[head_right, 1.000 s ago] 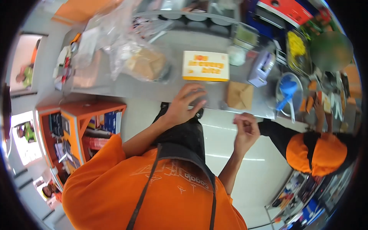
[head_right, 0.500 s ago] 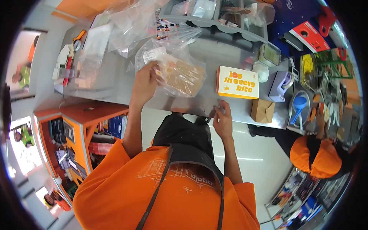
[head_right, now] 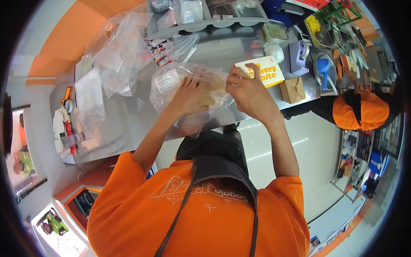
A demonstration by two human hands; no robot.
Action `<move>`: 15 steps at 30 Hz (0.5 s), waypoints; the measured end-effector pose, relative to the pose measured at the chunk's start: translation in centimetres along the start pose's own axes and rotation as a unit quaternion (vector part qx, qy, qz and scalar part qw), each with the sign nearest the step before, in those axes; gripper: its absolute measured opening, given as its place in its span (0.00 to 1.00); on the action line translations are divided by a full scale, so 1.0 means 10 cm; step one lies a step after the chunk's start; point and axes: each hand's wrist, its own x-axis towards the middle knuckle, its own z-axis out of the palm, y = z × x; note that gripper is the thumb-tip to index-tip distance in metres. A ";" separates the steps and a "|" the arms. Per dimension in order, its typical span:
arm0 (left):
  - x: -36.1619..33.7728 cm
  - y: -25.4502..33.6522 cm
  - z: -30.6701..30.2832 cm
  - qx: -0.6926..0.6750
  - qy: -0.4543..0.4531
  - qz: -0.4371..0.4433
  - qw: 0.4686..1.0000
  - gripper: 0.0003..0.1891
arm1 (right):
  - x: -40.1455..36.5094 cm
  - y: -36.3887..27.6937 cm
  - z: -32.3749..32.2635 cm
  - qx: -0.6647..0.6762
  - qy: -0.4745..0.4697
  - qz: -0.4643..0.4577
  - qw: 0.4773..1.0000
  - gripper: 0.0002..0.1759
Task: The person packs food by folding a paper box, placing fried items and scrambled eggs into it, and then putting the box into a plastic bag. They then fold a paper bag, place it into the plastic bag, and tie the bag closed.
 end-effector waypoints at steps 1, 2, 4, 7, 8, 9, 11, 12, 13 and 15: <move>0.04 -0.01 0.03 -0.001 0.013 -0.001 1.000 0.54 | -0.01 0.00 -0.08 0.003 0.034 0.013 0.999 0.06; 0.07 -0.03 0.04 0.006 -0.020 -0.005 1.000 0.55 | -0.02 0.01 -0.09 -0.009 0.050 0.023 0.998 0.07; 0.11 -0.06 -0.04 0.024 -0.090 0.000 0.996 0.57 | -0.05 0.06 -0.07 -0.037 0.082 0.054 0.994 0.12; 0.03 -0.08 -0.26 -0.045 -0.056 0.003 0.997 0.55 | -0.11 0.14 0.06 -0.071 0.078 0.101 0.989 0.17; -0.02 -0.08 -0.37 -0.051 -0.048 0.018 0.997 0.54 | -0.13 0.16 0.13 -0.058 0.079 0.113 0.989 0.18; -0.08 -0.08 -0.49 -0.055 -0.039 0.031 0.997 0.53 | -0.14 0.18 0.19 -0.081 0.067 0.122 0.987 0.19; -0.19 -0.03 -0.73 -0.080 -0.030 0.007 0.996 0.49 | -0.13 0.24 0.30 -0.097 0.040 0.143 0.984 0.22; -0.25 0.00 -0.84 -0.066 -0.024 0.012 0.997 0.51 | -0.15 0.22 0.30 -0.026 0.085 0.143 0.986 0.21; -0.31 0.02 -0.94 -0.051 -0.018 0.015 0.998 0.52 | -0.16 0.19 0.29 0.044 0.131 0.139 0.981 0.20; -0.35 0.11 -1.12 -0.031 -0.009 0.018 0.999 0.52 | -0.11 0.00 0.20 0.233 0.250 0.073 0.937 0.20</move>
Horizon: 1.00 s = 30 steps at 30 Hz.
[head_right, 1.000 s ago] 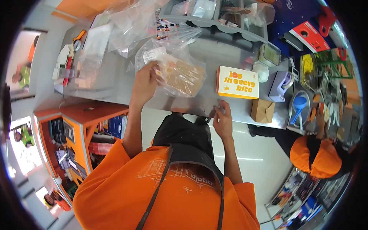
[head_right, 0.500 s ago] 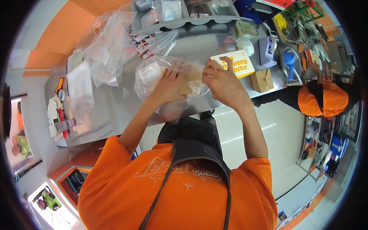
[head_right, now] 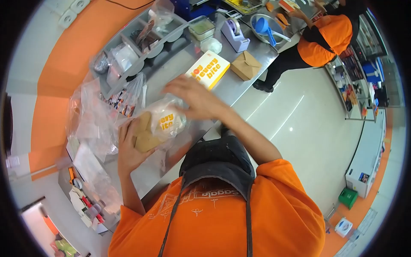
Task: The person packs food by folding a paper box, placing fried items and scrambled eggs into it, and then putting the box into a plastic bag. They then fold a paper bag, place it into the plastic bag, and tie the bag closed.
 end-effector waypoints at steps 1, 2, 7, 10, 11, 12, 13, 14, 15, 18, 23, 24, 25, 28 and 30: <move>-0.02 0.07 -0.08 0.006 -0.003 -0.002 1.000 0.52 | 0.02 -0.25 0.05 0.141 0.055 -0.039 0.988 0.22; -0.04 0.16 -0.17 0.012 -0.005 -0.005 1.000 0.52 | 0.04 -0.46 0.09 0.166 0.020 -0.067 0.984 0.23; -0.18 0.72 -0.59 0.095 0.020 -0.017 0.995 0.48 | 0.10 -0.36 0.18 0.143 -0.055 -0.039 0.987 0.26; -0.16 1.13 -0.70 0.103 0.065 -0.049 0.991 0.48 | 0.07 -0.24 -0.13 0.238 -0.017 -0.052 0.970 0.26; -0.11 1.33 -0.69 0.097 0.076 -0.066 0.990 0.48 | 0.03 -0.29 -0.28 0.246 -0.005 -0.071 0.967 0.26; -0.01 1.52 -0.62 0.103 0.095 -0.067 0.988 0.47 | -0.01 -0.32 -0.45 0.253 0.006 -0.091 0.963 0.26; 0.12 1.67 -0.53 0.085 0.099 -0.057 0.990 0.47 | -0.07 -0.29 -0.62 0.268 0.002 -0.089 0.959 0.26; 0.27 1.82 -0.41 0.066 0.104 -0.050 0.991 0.47 | -0.17 -0.23 -0.82 0.283 -0.003 -0.087 0.955 0.27; 0.45 1.98 -0.26 0.047 0.111 -0.044 0.992 0.47 | -0.26 -0.13 -1.05 0.297 -0.011 -0.086 0.951 0.27; 1.19 2.44 0.57 0.062 0.143 -0.030 0.987 0.44 | -0.58 0.38 -1.71 0.180 0.006 -0.046 0.983 0.30; 2.61 2.79 2.38 -0.059 0.146 -0.012 0.987 0.46 | -1.09 1.58 -2.45 -0.036 0.044 0.068 0.996 0.21; 2.82 2.86 2.68 -0.096 0.167 -0.012 0.981 0.45 | -1.16 1.82 -2.51 -0.040 0.041 0.098 0.994 0.19; 2.95 2.89 2.92 -0.096 0.165 -0.024 0.981 0.45 | -1.23 2.04 -2.55 -0.046 0.038 0.127 0.990 0.17; 3.19 2.96 3.35 -0.083 0.160 -0.050 0.982 0.47 | -1.38 2.53 -2.58 -0.038 0.041 0.142 0.988 0.13; 3.25 2.92 3.50 -0.081 0.154 -0.075 0.982 0.48 | -1.40 2.73 -2.58 0.002 0.040 0.131 0.991 0.11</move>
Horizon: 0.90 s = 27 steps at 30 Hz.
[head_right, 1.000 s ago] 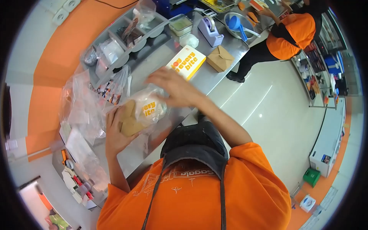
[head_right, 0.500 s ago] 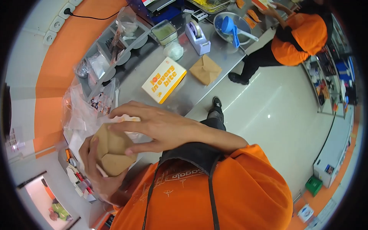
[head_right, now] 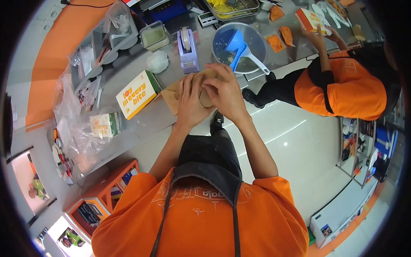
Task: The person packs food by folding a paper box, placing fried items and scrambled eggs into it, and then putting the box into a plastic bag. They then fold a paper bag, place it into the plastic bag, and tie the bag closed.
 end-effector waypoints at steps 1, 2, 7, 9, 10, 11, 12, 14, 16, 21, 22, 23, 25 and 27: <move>0.01 -0.04 0.06 0.004 -0.001 -0.011 1.000 0.48 | 0.01 0.07 0.01 0.020 -0.002 -0.006 1.000 0.10; 0.01 -0.07 0.12 0.017 -0.002 -0.011 1.000 0.49 | 0.01 0.12 0.02 0.021 0.000 -0.005 1.000 0.09; -0.01 -0.24 0.37 0.079 -0.017 -0.041 0.996 0.50 | -0.09 0.26 0.05 0.181 0.034 0.098 0.978 0.06; -0.02 -0.29 0.44 0.108 -0.018 -0.036 0.993 0.51 | -0.13 0.25 0.04 0.305 0.121 0.131 0.935 0.08; -0.03 -0.30 0.46 0.123 -0.020 -0.034 0.992 0.51 | -0.15 0.23 0.02 0.365 0.163 0.148 0.904 0.08; -0.02 -0.31 0.47 0.127 -0.025 -0.031 0.991 0.51 | -0.20 0.20 -0.03 0.363 0.150 0.172 0.903 0.09; 0.00 -0.29 0.43 0.132 -0.033 -0.027 0.990 0.50 | -0.27 0.14 -0.13 0.361 0.138 0.197 0.901 0.10; 0.03 -0.29 0.37 0.098 -0.052 -0.028 0.993 0.47 | -0.48 0.08 -0.28 0.310 0.086 0.233 0.918 0.10; 0.10 -0.38 0.26 0.023 -0.076 -0.036 0.996 0.43 | -0.72 0.17 -0.28 0.296 0.024 0.312 0.902 0.08; 0.38 -0.57 -0.11 0.040 -0.231 0.013 0.972 0.26 | -1.29 0.83 0.07 0.309 0.104 0.297 0.898 0.07; 0.44 -0.59 -0.15 0.027 -0.262 0.010 0.965 0.23 | -1.32 0.96 0.08 0.320 0.106 0.335 0.880 0.09; 0.50 -0.61 -0.17 0.036 -0.268 0.032 0.962 0.22 | -1.34 1.10 0.14 0.291 0.101 0.306 0.901 0.10; 0.54 -0.62 -0.22 0.051 -0.285 0.074 0.954 0.19 | -1.40 1.28 0.27 0.233 0.091 0.251 0.935 0.12; 0.53 -0.56 -0.29 0.039 -0.285 0.096 0.953 0.17 | -1.40 1.24 0.29 0.176 0.028 0.244 0.953 0.20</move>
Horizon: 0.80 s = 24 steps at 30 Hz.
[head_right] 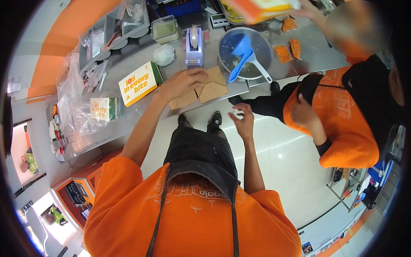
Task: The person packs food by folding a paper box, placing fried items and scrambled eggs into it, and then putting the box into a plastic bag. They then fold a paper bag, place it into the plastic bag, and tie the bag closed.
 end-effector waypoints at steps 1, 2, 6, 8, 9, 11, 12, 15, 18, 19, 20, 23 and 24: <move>0.01 -0.01 -0.04 -0.001 0.005 0.012 1.000 0.17 | 0.01 -0.25 0.03 -0.021 -0.016 -0.037 0.999 0.22; 0.05 -0.06 -0.06 0.040 0.007 0.036 0.999 0.17 | 0.03 -0.51 0.06 -0.042 -0.034 -0.073 0.996 0.24; 0.01 -0.19 0.03 0.156 0.015 0.135 0.978 0.17 | 0.36 -1.28 0.28 -0.158 0.015 -0.185 0.970 0.23; 0.04 -0.23 0.05 0.190 0.029 0.167 0.967 0.18 | 0.48 -1.28 0.43 -0.232 0.001 -0.175 0.957 0.21; 0.02 -0.23 0.07 0.200 0.029 0.170 0.964 0.19 | 0.52 -1.27 0.47 -0.268 -0.008 -0.171 0.948 0.20; -0.01 -0.24 0.09 0.203 0.033 0.169 0.964 0.20 | 0.55 -1.28 0.50 -0.238 -0.024 -0.114 0.964 0.19; -0.03 -0.20 0.10 0.194 0.036 0.167 0.966 0.20 | 0.55 -1.27 0.50 -0.222 -0.033 -0.084 0.971 0.18; -0.02 -0.20 0.20 0.158 0.045 0.155 0.974 0.21 | 0.60 -1.20 0.46 -0.158 -0.036 -0.046 0.986 0.16; 0.00 -0.23 0.27 0.065 0.063 0.138 0.986 0.21 | 0.59 -1.16 0.46 -0.121 -0.031 -0.031 0.992 0.13; 0.00 -0.21 0.27 0.023 0.069 0.129 0.989 0.20 | 0.59 -1.19 0.45 -0.108 -0.033 -0.023 0.993 0.12; -0.01 -0.20 0.30 0.022 0.075 0.121 0.990 0.20 | 0.58 -1.21 0.44 -0.095 -0.034 -0.015 0.995 0.11; -0.06 -0.15 0.34 0.005 0.085 0.098 0.992 0.18 | 0.55 -1.26 0.46 -0.115 -0.037 0.007 0.993 0.10; -0.06 -0.11 0.32 -0.010 0.083 0.091 0.992 0.18 | 0.54 -1.25 0.47 -0.109 -0.031 -0.004 0.994 0.09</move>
